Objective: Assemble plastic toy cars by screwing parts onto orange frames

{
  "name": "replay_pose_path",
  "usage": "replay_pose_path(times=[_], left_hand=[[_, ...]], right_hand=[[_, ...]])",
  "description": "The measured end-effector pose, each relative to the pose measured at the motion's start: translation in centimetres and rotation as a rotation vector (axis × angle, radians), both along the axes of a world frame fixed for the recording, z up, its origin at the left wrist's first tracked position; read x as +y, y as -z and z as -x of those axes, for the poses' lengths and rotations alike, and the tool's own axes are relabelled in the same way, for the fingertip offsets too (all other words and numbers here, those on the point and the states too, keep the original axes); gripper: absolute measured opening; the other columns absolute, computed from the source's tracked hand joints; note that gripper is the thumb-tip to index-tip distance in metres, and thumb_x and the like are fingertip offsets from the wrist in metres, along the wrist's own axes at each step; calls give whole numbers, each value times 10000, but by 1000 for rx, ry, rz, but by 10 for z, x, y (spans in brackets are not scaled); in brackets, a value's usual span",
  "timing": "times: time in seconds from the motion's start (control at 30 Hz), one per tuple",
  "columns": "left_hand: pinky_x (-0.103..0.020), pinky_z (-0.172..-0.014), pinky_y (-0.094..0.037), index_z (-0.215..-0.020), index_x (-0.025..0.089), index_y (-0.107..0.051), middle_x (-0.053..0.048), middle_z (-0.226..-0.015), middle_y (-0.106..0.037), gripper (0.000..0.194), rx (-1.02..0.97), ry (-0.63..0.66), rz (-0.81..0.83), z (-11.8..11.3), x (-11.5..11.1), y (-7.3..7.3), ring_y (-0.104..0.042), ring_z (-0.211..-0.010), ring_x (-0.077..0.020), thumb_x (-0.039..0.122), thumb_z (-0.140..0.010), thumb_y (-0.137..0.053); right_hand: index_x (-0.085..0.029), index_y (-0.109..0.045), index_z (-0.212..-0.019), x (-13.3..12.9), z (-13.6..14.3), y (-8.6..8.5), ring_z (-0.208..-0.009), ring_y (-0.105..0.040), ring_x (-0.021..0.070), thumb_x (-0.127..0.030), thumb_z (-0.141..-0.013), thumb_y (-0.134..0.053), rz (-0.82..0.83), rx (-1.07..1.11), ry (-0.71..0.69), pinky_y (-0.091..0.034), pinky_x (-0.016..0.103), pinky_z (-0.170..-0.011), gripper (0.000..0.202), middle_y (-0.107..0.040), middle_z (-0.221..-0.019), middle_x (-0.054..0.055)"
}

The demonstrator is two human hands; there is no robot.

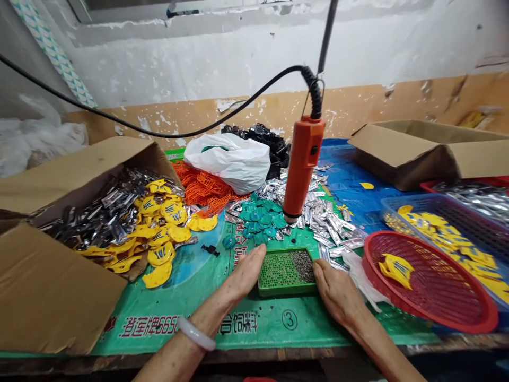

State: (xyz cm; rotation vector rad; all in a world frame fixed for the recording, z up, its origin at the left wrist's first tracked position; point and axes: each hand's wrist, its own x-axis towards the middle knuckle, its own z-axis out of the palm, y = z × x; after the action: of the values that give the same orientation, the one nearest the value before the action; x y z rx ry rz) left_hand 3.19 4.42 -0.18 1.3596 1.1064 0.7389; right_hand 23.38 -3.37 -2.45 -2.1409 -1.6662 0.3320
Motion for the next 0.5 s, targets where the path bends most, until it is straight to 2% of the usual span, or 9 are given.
replay_pose_path(times=[0.07,0.2,0.4,0.5], left_hand=[[-423,-1173,-87,-1141,266,-670,-27,-1318,-590,461,92,58,1,-5,4,-2,-374,-1360,-235,554,-843,-466],[-429,-1172,-25,-1178,239,-648,-52,-1390,-518,507,152,71,-4,-9,5,-4,-328,-1382,-246,558,-851,-429],[-446,-1174,-57,-1155,296,-659,-13,-1389,-517,475,205,82,-43,-11,5,1,-308,-1390,-265,565,-823,-451],[-463,-1174,-78,-1210,271,-631,-34,-1400,-506,536,258,99,-91,-14,4,4,-303,-1392,-283,582,-836,-408]], right_hand=[[-159,-609,-904,2,-2,3,-662,-680,245,-343,-919,-229,15,-31,-5,-367,299,-556,423,-696,-677,109],[-162,-602,-896,4,-5,6,-619,-681,264,-335,-909,-243,48,-76,-6,-366,311,-532,399,-693,-648,118],[-198,-595,-853,6,-8,9,-649,-697,264,-360,-901,-242,153,-135,-21,-411,313,-527,391,-706,-671,112],[-210,-608,-846,7,-11,14,-613,-692,261,-381,-888,-244,174,-141,-23,-430,314,-511,404,-697,-629,105]])
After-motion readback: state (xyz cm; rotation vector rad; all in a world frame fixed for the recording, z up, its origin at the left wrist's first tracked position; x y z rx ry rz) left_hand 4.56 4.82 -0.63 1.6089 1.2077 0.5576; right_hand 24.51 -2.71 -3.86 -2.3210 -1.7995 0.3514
